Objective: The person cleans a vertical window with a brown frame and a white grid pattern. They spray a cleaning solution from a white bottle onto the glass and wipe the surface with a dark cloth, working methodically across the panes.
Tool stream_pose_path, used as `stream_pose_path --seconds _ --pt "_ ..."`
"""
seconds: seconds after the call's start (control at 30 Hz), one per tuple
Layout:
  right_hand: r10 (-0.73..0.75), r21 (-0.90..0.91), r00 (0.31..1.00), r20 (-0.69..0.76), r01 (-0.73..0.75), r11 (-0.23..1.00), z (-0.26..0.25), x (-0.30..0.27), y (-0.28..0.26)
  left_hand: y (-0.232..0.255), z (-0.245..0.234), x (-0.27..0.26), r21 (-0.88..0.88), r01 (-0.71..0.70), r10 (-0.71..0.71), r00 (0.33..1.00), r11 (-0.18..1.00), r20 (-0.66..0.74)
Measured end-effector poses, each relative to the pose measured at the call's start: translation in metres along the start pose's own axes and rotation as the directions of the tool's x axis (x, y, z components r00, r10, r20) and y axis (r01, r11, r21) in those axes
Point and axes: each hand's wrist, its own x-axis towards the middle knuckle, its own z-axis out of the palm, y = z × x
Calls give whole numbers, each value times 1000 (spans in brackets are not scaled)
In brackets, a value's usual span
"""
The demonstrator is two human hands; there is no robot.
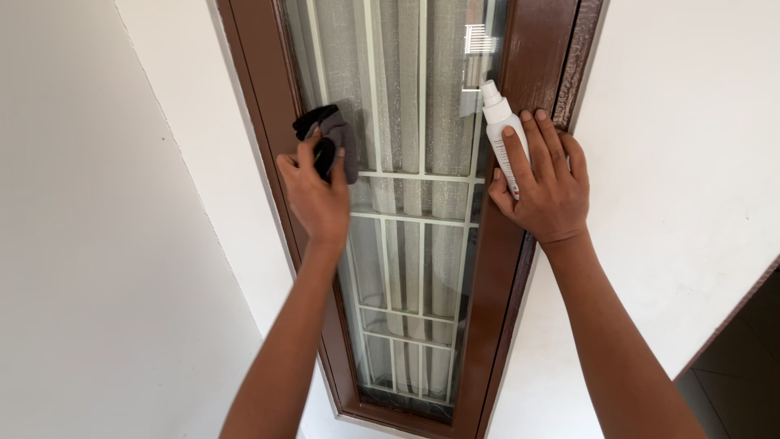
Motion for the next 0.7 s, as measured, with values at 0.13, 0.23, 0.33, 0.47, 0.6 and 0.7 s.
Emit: stream_pose_path --seconds 0.13,0.23,0.33,0.47,0.6,0.7 --pt "4 9 1000 -2 -4 1000 0 -2 0 29 25 -27 -15 -175 174 984 985 -37" --pt "4 18 1000 -6 -4 1000 -1 0 1 65 44 -57 -142 -252 267 958 957 104" --pt "10 34 1000 11 -11 999 -3 -1 1 84 43 -84 -194 -368 404 894 909 194" --pt "13 30 1000 10 -13 999 -3 0 1 71 42 -70 -292 -294 374 887 910 272" --pt "7 12 1000 20 -7 1000 -2 0 0 30 23 -39 -161 -300 324 933 940 156" --pt "5 -1 999 32 -5 1000 -2 -1 0 8 3 -7 10 -234 234 972 972 28"
